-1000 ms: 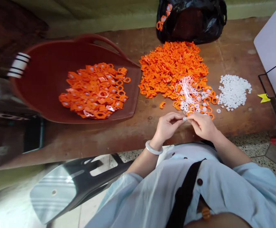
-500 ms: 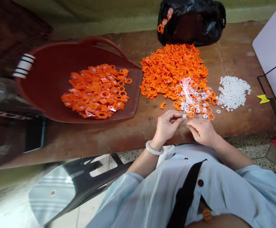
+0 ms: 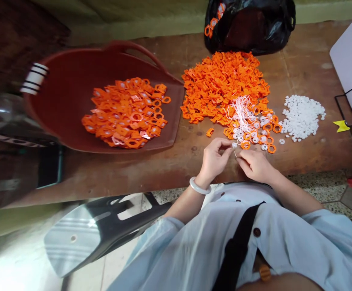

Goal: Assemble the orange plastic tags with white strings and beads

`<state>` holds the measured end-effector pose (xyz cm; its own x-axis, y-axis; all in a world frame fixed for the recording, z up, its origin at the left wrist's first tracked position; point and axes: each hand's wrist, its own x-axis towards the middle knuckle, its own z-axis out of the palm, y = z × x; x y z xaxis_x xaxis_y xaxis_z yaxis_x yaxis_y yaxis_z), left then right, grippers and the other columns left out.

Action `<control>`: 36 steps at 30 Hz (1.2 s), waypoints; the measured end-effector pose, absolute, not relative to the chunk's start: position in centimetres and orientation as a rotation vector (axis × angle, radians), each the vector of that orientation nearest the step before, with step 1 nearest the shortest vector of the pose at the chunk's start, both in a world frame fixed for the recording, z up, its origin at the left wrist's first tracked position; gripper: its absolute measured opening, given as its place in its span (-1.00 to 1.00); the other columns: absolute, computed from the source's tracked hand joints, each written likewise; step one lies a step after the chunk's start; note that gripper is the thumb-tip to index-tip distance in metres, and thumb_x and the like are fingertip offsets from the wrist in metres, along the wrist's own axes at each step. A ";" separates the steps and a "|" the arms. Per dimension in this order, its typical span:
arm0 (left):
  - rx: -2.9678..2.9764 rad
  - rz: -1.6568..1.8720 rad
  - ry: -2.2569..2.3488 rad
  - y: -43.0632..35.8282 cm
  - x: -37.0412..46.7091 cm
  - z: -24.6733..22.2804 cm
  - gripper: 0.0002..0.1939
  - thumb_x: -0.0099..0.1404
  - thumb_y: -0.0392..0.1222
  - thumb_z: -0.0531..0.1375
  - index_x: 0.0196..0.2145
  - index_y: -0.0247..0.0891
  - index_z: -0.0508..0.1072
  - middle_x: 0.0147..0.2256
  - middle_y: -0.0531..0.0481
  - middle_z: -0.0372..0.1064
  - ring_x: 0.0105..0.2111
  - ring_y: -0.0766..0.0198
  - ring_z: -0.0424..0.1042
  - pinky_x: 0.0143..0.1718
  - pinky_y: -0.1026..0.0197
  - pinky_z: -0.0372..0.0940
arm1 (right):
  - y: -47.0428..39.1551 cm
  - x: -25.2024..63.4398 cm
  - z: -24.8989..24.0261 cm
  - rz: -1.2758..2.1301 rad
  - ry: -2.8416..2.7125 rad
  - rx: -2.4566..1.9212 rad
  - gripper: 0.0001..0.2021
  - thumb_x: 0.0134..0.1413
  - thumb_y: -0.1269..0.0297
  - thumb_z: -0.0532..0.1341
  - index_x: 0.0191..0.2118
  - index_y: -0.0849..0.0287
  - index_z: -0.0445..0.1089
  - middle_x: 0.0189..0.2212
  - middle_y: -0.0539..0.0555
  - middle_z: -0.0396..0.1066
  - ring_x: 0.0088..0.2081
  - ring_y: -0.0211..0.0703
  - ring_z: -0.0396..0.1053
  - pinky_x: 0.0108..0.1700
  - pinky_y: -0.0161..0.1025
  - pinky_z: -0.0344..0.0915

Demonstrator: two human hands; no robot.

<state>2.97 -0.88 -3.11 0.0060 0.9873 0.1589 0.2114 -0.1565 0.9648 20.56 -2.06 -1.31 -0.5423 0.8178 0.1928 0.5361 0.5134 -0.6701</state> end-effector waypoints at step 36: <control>0.879 1.241 1.059 -1.0 3.0 -2.5 -0.59 0.02 0.13 0.40 -0.34 -0.25 0.51 -0.44 0.03 0.47 -0.42 0.35 0.46 -0.29 0.26 0.37 | -2.3 19.3 0.5 0.906 -2.195 -1.062 -0.75 0.32 0.25 0.01 -0.40 0.15 0.26 -0.55 0.00 0.34 -0.48 -0.24 0.27 -0.36 -0.25 0.12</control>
